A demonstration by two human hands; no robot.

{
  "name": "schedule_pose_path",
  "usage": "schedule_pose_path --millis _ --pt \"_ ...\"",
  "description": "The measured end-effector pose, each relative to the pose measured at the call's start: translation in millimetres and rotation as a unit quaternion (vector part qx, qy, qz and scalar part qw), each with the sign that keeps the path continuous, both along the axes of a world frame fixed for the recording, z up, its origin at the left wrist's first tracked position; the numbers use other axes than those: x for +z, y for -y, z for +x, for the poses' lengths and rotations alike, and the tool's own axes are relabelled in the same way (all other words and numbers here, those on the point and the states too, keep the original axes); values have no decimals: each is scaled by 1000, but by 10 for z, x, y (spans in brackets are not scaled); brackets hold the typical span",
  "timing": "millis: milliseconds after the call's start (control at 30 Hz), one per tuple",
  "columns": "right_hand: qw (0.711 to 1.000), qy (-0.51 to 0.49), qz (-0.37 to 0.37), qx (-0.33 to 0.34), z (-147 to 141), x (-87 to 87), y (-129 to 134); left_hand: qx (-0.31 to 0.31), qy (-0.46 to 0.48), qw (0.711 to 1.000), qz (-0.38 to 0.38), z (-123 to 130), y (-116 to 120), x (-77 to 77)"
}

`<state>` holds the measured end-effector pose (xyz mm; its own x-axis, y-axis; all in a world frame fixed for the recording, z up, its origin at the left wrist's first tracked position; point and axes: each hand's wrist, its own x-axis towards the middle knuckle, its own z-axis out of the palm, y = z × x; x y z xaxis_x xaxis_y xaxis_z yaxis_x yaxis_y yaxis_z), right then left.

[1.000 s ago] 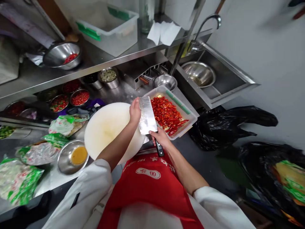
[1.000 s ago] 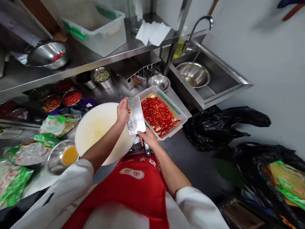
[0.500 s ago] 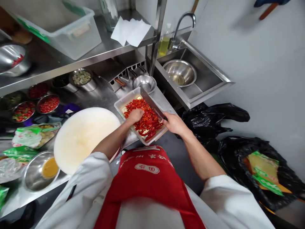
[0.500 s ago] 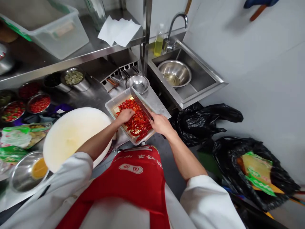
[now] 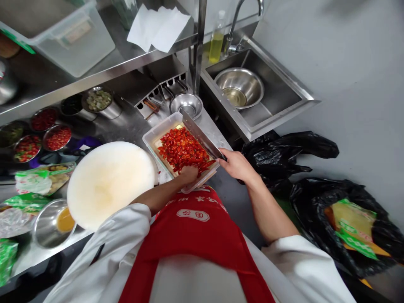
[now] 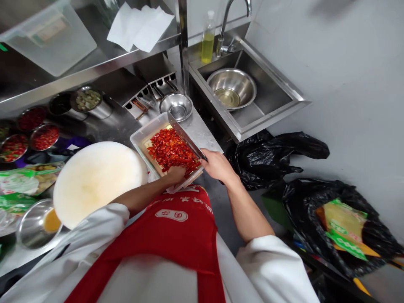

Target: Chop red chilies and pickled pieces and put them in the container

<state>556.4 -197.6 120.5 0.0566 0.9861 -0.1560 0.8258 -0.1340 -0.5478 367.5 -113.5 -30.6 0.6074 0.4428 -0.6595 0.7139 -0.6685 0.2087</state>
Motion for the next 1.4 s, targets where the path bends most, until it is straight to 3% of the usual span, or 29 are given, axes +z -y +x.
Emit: schedule_pose_path --millis 300,567,767,933,1000,1133,1300,1400 --pt "998 -50 1 -40 -42 -247 68 -2 34 999 2 99 95 -54" --pt "993 -79 13 -82 -25 -300 132 53 71 996 -29 133 34 -6" --pt "990 -82 14 -114 29 -259 248 129 44 975 -175 26 -214 169" --pt "986 -109 10 -126 55 -256 323 13 7 995 -94 -191 -387 408" --pt "985 -118 14 -126 57 -270 331 6 18 999 -50 -173 -401 444" --pt "984 -113 16 -136 53 -291 310 43 99 994 27 106 -287 314" --pt "984 -104 22 -143 33 -250 258 40 132 990 28 478 -36 13" --pt "983 -106 21 -147 8 -213 244 41 130 990 32 576 34 -72"
